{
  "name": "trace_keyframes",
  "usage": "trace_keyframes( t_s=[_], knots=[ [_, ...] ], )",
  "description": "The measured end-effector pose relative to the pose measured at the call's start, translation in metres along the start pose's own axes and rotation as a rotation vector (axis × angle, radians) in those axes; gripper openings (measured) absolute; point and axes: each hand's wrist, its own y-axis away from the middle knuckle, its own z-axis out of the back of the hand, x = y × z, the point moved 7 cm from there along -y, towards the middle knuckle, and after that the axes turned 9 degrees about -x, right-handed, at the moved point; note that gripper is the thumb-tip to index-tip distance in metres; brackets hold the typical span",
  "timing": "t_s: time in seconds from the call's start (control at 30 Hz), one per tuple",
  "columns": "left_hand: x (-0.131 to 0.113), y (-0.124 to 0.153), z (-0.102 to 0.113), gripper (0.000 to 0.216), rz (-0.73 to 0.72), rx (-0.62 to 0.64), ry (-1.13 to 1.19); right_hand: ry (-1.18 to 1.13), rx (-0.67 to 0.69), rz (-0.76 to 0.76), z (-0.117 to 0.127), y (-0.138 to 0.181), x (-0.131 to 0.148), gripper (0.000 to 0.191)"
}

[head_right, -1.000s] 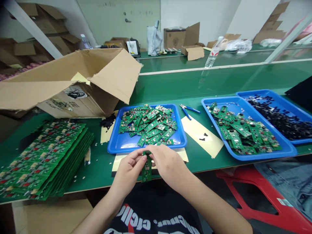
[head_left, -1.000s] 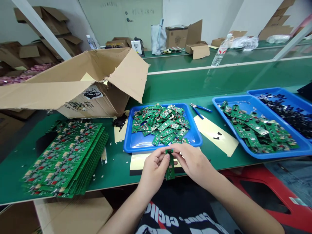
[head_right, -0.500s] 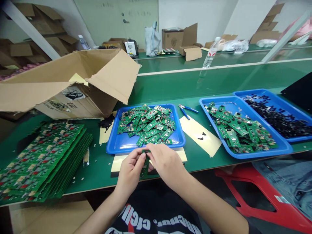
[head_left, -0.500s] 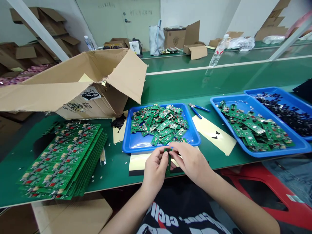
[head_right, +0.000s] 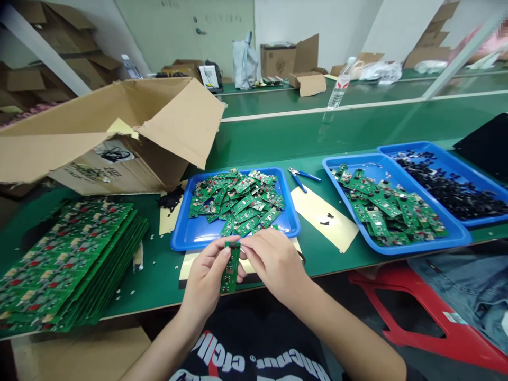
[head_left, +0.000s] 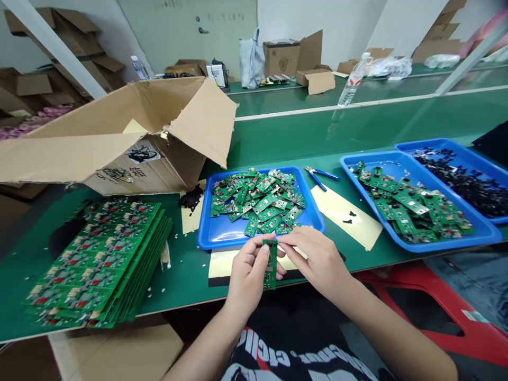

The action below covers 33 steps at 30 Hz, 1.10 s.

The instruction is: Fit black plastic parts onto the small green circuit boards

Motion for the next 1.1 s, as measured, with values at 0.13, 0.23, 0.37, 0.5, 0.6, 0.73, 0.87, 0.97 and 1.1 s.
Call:
trace_keyframes(
  t_s=[0.13,0.23,0.37,0.5,0.6,0.73,0.87,0.97,1.1],
  knots=[
    [0.004,0.001,0.001,0.030,0.008,-0.007,0.022,-0.043,0.014,-0.030,-0.001,-0.001,0.000,0.012],
    [0.004,0.002,0.002,0.032,0.008,-0.018,0.014,-0.030,-0.020,-0.018,0.002,-0.004,0.003,0.012],
    [0.000,0.003,0.000,0.030,-0.015,0.001,-0.010,0.031,-0.060,0.015,0.007,-0.008,0.005,0.014],
    [0.000,0.002,-0.001,0.023,0.010,0.050,-0.067,0.045,-0.038,0.039,0.008,-0.010,0.006,0.016],
    [0.002,-0.001,-0.002,0.023,0.039,0.112,-0.100,0.043,-0.006,0.061,0.006,-0.009,0.006,0.015],
    [0.003,-0.005,-0.002,0.021,0.028,0.186,-0.168,0.063,0.031,0.111,0.001,-0.009,0.005,0.017],
    [0.000,-0.006,-0.001,0.024,-0.049,0.200,-0.299,0.082,0.038,0.136,-0.003,-0.008,0.002,0.020],
    [-0.011,-0.008,0.001,0.029,-0.229,0.153,-0.467,0.046,0.021,0.099,-0.003,-0.008,0.001,0.016],
    [-0.028,-0.010,0.002,0.030,-0.520,0.128,-0.682,-0.076,-0.056,0.050,0.009,-0.010,0.014,0.035]
  ],
)
